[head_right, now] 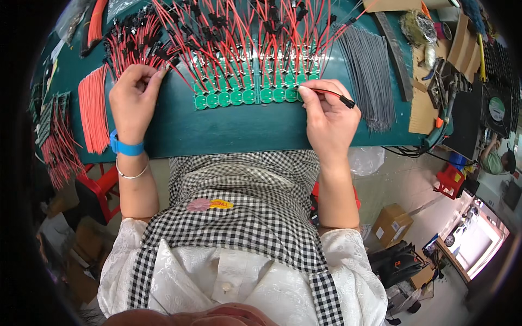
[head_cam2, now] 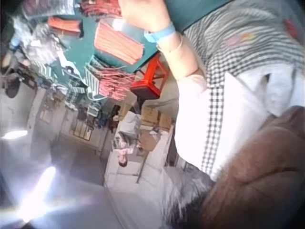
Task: The person inserts and organizes red and black wires from wire harnesses by hand into a multi-port electronic circuit board.
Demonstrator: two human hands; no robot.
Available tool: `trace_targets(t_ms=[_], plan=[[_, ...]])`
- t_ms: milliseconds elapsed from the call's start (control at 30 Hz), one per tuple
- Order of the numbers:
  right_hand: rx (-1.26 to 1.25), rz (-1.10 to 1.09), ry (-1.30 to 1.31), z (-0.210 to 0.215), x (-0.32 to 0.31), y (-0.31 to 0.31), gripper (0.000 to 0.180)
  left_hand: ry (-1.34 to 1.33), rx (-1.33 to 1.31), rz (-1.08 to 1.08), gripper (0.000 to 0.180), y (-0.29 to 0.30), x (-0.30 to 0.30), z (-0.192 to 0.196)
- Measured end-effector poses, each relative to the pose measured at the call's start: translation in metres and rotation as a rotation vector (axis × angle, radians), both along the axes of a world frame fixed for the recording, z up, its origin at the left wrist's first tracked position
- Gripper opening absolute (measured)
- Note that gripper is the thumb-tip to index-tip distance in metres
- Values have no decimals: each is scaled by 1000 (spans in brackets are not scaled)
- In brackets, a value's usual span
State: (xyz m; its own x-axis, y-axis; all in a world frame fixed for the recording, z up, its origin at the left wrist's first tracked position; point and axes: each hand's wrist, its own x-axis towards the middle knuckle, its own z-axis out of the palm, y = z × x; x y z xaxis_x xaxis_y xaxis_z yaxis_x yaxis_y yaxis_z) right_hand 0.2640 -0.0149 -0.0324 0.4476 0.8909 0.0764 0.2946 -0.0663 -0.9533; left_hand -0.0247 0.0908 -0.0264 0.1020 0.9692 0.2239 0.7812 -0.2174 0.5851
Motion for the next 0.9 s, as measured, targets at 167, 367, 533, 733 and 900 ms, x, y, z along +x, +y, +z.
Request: trace_targets(t_ms=[167, 367, 533, 733, 900], plan=[[50, -18, -6, -3, -1, 2, 3, -164, -196, 86, 15, 2, -22, -1], [30, -25, -47, -7, -3, 5, 4, -777, -161, -19, 10, -9, -29, 9], [2, -46, -143, -4, -4, 7, 5, -860, -109, -26, 10, -21, -15, 13], [-5, -65, -202, -7, -4, 7, 5, -898, -168, -45, 14, -35, -5, 18], [79, -5, -323, -7, -6, 9, 5, -995, -226, -123, 15, -51, 5, 13]])
